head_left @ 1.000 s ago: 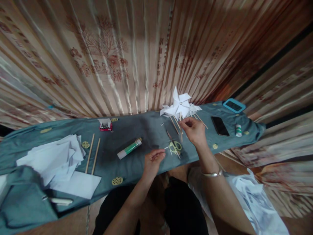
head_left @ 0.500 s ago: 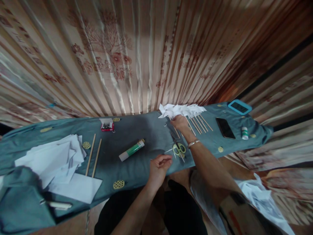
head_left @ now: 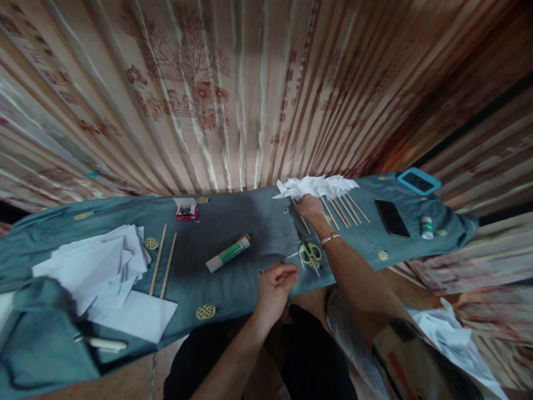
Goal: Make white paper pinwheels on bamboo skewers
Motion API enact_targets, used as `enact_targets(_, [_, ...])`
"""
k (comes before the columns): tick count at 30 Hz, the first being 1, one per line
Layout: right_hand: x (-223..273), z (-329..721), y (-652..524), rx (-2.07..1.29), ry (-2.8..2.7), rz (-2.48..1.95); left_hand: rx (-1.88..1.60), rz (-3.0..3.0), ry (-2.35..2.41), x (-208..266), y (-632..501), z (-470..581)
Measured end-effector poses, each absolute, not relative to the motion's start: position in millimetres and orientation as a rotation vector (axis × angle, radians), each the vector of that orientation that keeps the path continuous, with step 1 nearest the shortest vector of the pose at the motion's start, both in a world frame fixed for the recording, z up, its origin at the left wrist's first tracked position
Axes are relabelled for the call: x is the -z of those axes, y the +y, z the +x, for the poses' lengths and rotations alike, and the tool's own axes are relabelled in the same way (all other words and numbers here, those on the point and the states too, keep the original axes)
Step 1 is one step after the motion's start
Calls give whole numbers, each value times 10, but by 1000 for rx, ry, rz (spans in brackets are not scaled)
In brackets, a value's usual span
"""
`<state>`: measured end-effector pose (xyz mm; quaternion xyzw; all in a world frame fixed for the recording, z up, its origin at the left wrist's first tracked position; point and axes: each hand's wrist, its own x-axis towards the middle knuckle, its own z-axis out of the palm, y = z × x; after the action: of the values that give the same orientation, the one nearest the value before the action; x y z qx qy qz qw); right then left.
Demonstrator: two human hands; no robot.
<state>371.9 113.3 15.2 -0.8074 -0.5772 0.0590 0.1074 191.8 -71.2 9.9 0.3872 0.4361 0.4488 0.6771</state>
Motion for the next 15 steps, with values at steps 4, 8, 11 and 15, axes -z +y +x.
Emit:
enact_targets(4, [-162, 3691, 1122, -129, -1656, -2487, -1021, 867, 973, -106, -719, 1916])
enact_targets(8, [-170, 3651, 1098, -84, -1677, -2498, -1022, 861, 982, -108, -735, 1912])
enact_targets(11, [-182, 3632, 1089, -57, -1688, -2496, -1024, 866, 973, -105, -746, 1904])
enact_targets(15, [-225, 3632, 1041, -28, -1696, -2484, -1024, 883, 978, -103, -765, 1890])
